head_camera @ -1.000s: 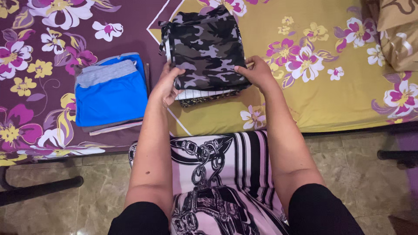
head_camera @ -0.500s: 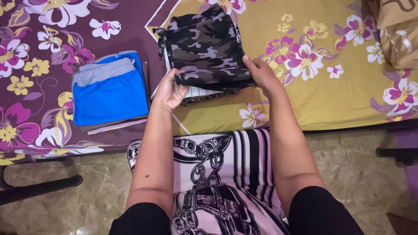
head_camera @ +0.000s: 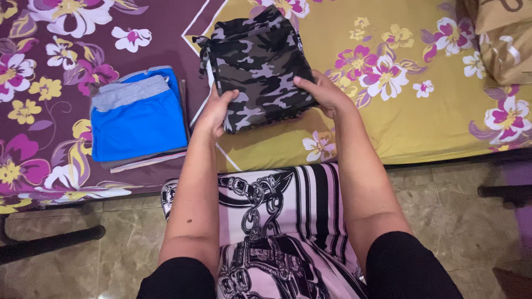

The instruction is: The person folds several items of clothing by hand on a bed, including a blue piece, a camouflage patterned item, and a floral white garment, and then picks up the folded stack.

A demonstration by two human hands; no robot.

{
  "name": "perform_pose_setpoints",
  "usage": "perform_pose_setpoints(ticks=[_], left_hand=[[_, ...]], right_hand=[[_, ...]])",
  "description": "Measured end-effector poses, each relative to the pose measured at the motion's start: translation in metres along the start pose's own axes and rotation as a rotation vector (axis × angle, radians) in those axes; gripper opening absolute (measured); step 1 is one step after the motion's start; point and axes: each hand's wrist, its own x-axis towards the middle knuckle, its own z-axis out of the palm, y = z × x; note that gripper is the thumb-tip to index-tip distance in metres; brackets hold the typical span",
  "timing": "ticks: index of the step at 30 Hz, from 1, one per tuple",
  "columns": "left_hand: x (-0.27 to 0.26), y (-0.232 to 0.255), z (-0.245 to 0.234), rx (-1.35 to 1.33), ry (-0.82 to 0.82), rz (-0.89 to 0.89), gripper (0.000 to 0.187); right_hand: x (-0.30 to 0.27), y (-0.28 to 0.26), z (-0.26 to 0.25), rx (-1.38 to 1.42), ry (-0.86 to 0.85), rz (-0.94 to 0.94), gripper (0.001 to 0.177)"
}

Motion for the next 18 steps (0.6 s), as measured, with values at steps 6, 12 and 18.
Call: perform_pose_setpoints(ticks=[6,12,18], left_hand=[[0.003,-0.009,0.024,0.176,0.027,0.203,0.073],[0.025,-0.046,0.097,0.198,-0.142,0.41,0.078],[0.047,-0.094,0.185,0.395,-0.19,0.508,0.085]], right_hand=[[-0.012,-0.009,-0.01,-0.096,0.005,-0.147,0.043],[-0.065,-0.008,-0.081,-0.033,0.163,-0.207,0.042],[-0.116,-0.004,-0.156,-0.101,0.317,-0.194,0.033]])
